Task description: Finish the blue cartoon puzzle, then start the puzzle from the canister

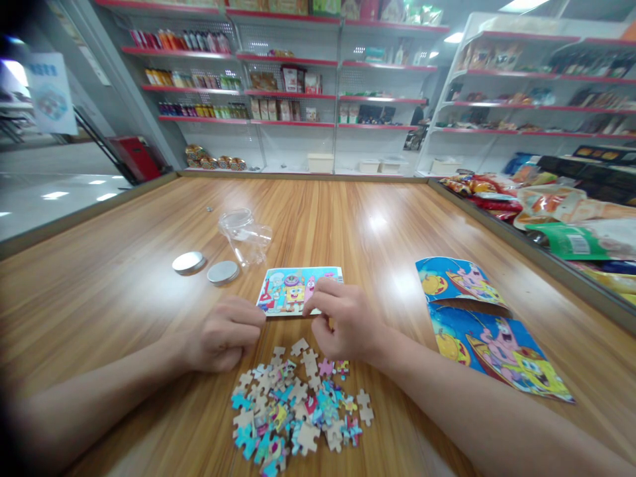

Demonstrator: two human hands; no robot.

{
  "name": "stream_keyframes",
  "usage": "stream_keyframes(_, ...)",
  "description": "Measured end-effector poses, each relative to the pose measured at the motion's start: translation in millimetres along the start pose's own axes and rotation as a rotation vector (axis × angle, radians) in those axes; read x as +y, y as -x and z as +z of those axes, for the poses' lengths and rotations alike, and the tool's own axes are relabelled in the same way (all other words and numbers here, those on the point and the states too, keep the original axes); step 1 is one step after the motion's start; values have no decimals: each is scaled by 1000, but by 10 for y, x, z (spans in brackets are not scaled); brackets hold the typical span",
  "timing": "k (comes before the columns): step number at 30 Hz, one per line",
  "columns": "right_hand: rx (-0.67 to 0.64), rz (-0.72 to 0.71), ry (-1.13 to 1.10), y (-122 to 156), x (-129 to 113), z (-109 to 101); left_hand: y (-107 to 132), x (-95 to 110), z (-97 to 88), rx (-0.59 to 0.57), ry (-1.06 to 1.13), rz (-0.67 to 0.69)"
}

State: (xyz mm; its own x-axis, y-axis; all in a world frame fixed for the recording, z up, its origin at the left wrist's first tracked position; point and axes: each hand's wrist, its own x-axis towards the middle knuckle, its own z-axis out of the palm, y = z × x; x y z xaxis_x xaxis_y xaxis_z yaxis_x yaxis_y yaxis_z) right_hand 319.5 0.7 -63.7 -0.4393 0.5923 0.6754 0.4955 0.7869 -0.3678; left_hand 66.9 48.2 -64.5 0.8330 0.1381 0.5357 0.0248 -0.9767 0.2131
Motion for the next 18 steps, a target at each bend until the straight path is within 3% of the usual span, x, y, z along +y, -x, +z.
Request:
stream_keyframes(3,-272,-70,-46,24,-2,3,8,0,41,-114,-5,16)
stream_keyframes(6,-396,-68,-40,32,-12,8,6,12,70,-126,-12,17)
stream_keyframes(12,-383,-76,9,32,3,29,9,34,78,-87,-102,23)
stream_keyframes(18,-330,36,150,13,58,74,8,-23,95,-14,-147,-224)
